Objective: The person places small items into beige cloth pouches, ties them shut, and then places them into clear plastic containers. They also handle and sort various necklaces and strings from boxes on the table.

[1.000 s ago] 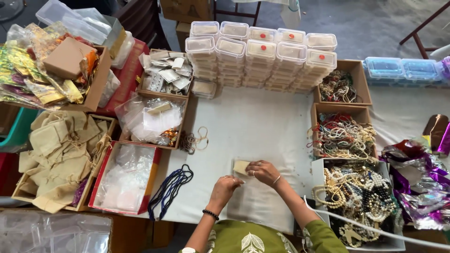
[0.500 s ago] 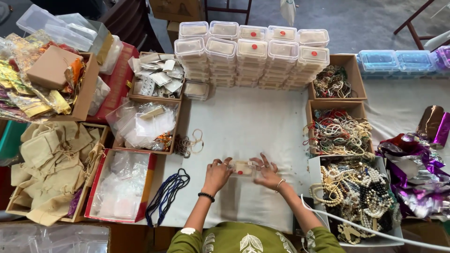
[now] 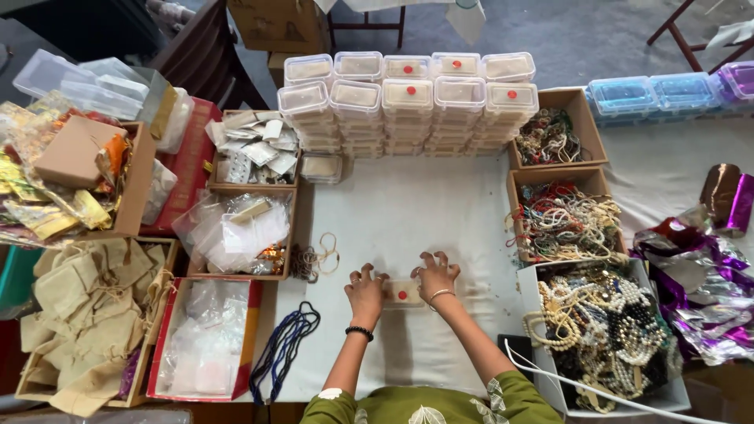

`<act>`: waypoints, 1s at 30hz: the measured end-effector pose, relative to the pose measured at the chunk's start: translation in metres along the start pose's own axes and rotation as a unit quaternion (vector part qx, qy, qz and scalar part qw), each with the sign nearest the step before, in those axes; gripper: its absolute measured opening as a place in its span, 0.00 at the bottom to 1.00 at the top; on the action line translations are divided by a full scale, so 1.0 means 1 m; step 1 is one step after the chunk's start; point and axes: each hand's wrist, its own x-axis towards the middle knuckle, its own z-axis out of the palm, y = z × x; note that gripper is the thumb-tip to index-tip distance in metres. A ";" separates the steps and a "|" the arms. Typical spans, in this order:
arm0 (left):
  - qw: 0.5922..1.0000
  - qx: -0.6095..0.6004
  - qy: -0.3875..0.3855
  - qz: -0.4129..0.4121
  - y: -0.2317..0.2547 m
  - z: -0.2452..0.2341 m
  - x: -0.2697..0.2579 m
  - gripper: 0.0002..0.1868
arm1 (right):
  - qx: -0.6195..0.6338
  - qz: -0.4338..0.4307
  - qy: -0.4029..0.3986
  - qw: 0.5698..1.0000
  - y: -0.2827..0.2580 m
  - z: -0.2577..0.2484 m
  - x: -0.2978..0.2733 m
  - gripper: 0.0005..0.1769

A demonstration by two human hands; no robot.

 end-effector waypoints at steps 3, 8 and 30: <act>0.998 -0.002 -0.058 0.004 0.003 -0.018 0.006 0.20 | -0.028 0.003 -0.019 0.999 0.000 0.014 0.021 0.21; 0.991 -0.083 -0.098 0.025 -0.035 0.045 0.034 0.18 | 0.161 -0.044 -0.017 0.986 0.035 0.034 0.038 0.28; 0.447 -0.820 0.049 -0.354 0.011 0.029 0.268 0.40 | 0.806 0.274 -0.067 0.520 0.148 0.121 0.000 0.21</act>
